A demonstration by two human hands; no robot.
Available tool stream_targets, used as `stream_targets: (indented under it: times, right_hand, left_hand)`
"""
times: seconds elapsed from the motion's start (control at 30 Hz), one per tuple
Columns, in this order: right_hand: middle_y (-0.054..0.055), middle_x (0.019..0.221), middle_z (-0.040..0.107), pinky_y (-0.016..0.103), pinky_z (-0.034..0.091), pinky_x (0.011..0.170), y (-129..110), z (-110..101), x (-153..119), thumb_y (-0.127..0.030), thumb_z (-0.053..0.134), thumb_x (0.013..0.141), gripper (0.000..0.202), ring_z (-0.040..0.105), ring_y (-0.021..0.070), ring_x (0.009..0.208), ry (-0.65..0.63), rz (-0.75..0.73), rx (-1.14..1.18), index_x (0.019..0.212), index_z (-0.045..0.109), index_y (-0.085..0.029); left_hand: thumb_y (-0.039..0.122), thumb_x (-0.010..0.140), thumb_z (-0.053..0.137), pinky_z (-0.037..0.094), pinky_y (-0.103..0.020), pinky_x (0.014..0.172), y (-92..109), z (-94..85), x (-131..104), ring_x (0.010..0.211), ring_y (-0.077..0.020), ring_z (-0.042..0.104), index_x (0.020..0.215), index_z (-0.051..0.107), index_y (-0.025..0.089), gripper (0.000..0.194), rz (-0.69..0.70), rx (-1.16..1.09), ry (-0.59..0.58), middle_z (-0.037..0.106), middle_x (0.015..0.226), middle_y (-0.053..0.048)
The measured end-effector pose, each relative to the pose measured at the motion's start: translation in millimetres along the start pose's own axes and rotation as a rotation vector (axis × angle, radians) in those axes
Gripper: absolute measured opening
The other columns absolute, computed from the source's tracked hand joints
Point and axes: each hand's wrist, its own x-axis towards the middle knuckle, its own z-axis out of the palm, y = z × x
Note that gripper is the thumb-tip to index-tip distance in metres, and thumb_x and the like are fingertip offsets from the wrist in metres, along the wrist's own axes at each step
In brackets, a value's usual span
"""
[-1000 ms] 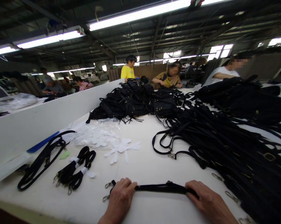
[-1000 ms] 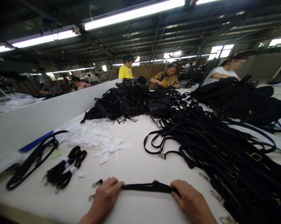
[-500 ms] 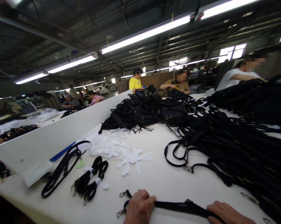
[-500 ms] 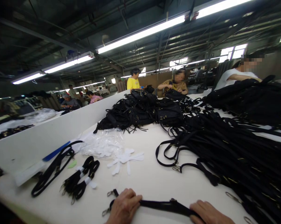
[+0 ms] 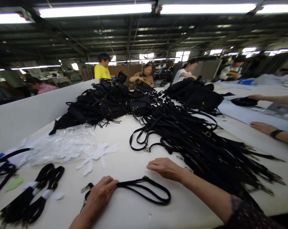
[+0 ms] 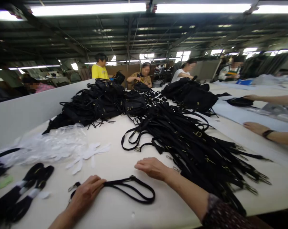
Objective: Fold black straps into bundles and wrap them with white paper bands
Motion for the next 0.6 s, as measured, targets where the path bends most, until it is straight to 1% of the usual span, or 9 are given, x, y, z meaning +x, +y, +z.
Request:
stream_targets:
  times: [0.1,0.2,0.27,0.33,0.37,0.4,0.47,0.53,0.6]
  right_hand:
    - [-0.003,0.122,0.071,0.026,0.048,0.078,-5,4,36,-0.014,0.044,0.094,0.042,0.064,0.013,0.091,-0.196,-0.295,-0.061,0.121,0.064,-0.039]
    - [-0.01,0.138,0.062,0.027,0.046,0.072,-19,11,66,-0.019,0.045,0.096,0.046,0.063,0.0135,0.092,-0.342,-0.547,-0.163,0.129,0.056,-0.048]
    - [-0.014,0.147,0.053,0.028,0.044,0.069,-29,17,79,-0.019,0.045,0.096,0.045,0.062,0.0132,0.091,-0.395,-0.701,-0.187,0.128,0.057,-0.048]
    - [-0.016,0.151,0.048,0.028,0.043,0.067,-38,23,84,-0.02,0.048,0.095,0.038,0.061,0.0129,0.091,-0.438,-0.82,-0.166,0.119,0.062,-0.045]
    - [-0.016,0.15,0.05,0.029,0.043,0.066,-41,26,85,-0.02,0.049,0.094,0.033,0.061,0.0128,0.091,-0.449,-0.853,-0.151,0.113,0.064,-0.043]
    - [-0.013,0.145,0.055,0.029,0.042,0.065,-44,30,86,-0.021,0.051,0.094,0.027,0.062,0.0127,0.089,-0.45,-0.871,-0.137,0.107,0.066,-0.04]
    - [-0.006,0.127,0.068,0.029,0.04,0.063,-47,35,85,-0.023,0.054,0.093,0.016,0.063,0.0135,0.086,-0.429,-0.892,-0.12,0.096,0.066,-0.033]
    - [-0.001,0.112,0.072,0.03,0.038,0.06,-48,41,85,-0.026,0.055,0.093,0.009,0.064,0.0146,0.086,-0.408,-0.896,-0.094,0.091,0.064,-0.029]
    - [-0.002,0.108,0.072,0.029,0.037,0.059,-50,46,85,-0.029,0.056,0.093,0.007,0.064,0.0144,0.086,-0.41,-0.833,-0.043,0.094,0.062,-0.028]
  left_hand:
    - [0.034,0.098,0.046,0.057,-0.03,0.082,-1,3.1,-2,0.09,-0.0162,0.065,0.116,0.062,0.034,0.024,-0.021,0.021,-0.031,0.068,0.095,0.0]
    - [0.036,0.098,0.044,0.057,-0.031,0.083,-1,3.4,-1,0.09,-0.0165,0.065,0.117,0.061,0.033,0.025,-0.038,0.024,-0.062,0.068,0.095,-0.001]
    - [0.035,0.099,0.043,0.057,-0.031,0.083,-1,2.0,0,0.091,-0.0166,0.064,0.116,0.061,0.033,0.025,-0.048,0.013,-0.083,0.068,0.096,-0.001]
    - [0.034,0.099,0.043,0.056,-0.032,0.083,0,0.2,1,0.092,-0.0169,0.064,0.115,0.062,0.033,0.024,-0.057,0.0,-0.094,0.068,0.096,-0.001]
    - [0.033,0.099,0.043,0.056,-0.033,0.084,0,-0.6,2,0.092,-0.0171,0.064,0.114,0.062,0.032,0.024,-0.06,-0.003,-0.092,0.068,0.096,-0.001]
    - [0.032,0.099,0.043,0.056,-0.033,0.084,0,-1.3,2,0.092,-0.0173,0.064,0.112,0.062,0.032,0.024,-0.062,-0.004,-0.088,0.067,0.096,-0.001]
    - [0.031,0.099,0.042,0.055,-0.033,0.083,1,-2.3,3,0.091,-0.0177,0.064,0.11,0.063,0.031,0.024,-0.07,-0.005,-0.082,0.067,0.095,-0.002]
    - [0.032,0.099,0.042,0.055,-0.033,0.084,2,-3.7,4,0.092,-0.0182,0.063,0.11,0.064,0.032,0.025,-0.096,-0.014,-0.091,0.067,0.095,-0.002]
    - [0.034,0.098,0.042,0.054,-0.033,0.084,2,-6.5,6,0.093,-0.0185,0.064,0.113,0.064,0.034,0.027,-0.125,-0.044,-0.116,0.067,0.097,-0.002]
